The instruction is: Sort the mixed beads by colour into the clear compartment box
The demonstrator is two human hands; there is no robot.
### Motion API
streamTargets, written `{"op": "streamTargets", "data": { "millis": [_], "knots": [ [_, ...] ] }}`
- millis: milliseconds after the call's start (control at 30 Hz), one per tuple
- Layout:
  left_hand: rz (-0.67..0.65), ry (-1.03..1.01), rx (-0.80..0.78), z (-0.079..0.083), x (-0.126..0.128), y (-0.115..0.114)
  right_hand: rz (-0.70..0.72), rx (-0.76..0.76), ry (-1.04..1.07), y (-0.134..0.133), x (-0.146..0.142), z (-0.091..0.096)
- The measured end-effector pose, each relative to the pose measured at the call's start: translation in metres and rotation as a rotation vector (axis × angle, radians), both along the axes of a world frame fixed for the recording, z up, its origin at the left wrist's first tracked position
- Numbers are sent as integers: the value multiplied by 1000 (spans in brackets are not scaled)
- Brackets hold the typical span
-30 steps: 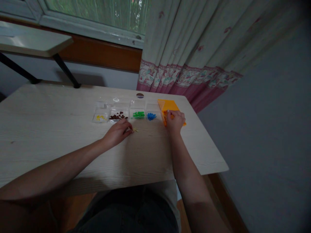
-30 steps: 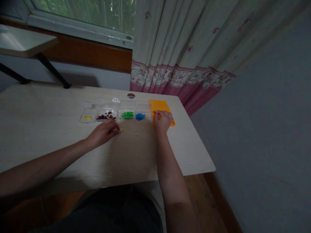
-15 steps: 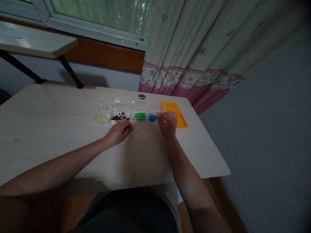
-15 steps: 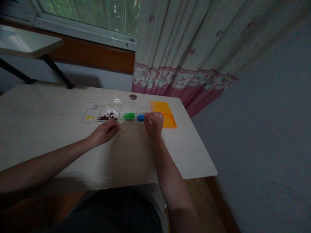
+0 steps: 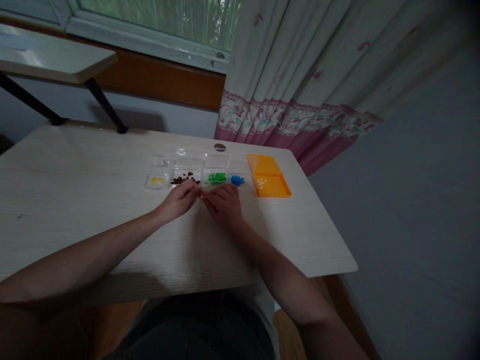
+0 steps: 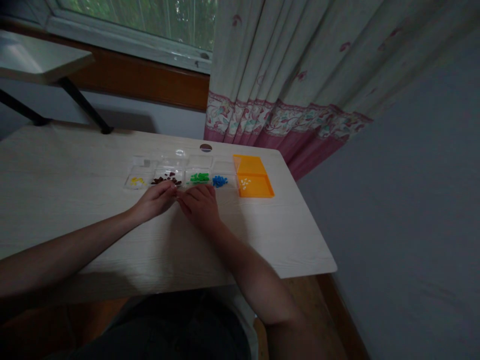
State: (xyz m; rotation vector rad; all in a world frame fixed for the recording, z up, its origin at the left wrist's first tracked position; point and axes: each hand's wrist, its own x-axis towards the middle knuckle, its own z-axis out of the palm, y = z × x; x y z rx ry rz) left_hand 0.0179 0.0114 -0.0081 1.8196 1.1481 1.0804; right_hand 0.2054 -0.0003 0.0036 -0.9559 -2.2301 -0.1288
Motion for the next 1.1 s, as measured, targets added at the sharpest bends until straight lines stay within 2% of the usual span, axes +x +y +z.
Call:
{"op": "streamTargets", "data": {
  "millis": [200, 400, 800, 933, 1100],
  "knots": [
    [-14, 43, 15, 3, 0, 0, -11, -6, -9, -2, -3, 0],
    [-33, 104, 56, 8, 1, -1, -2, 66, 2, -2, -2, -4],
    [-39, 96, 65, 1, -1, 1, -13, 30, -27, -3, 2, 1],
    [-29, 107, 42, -2, -2, 1, -157, 52, 65, 9, 20, 6],
    [-29, 167, 70, -5, -4, 2, -495, -55, 183, 34, 65, 9]
  ]
}}
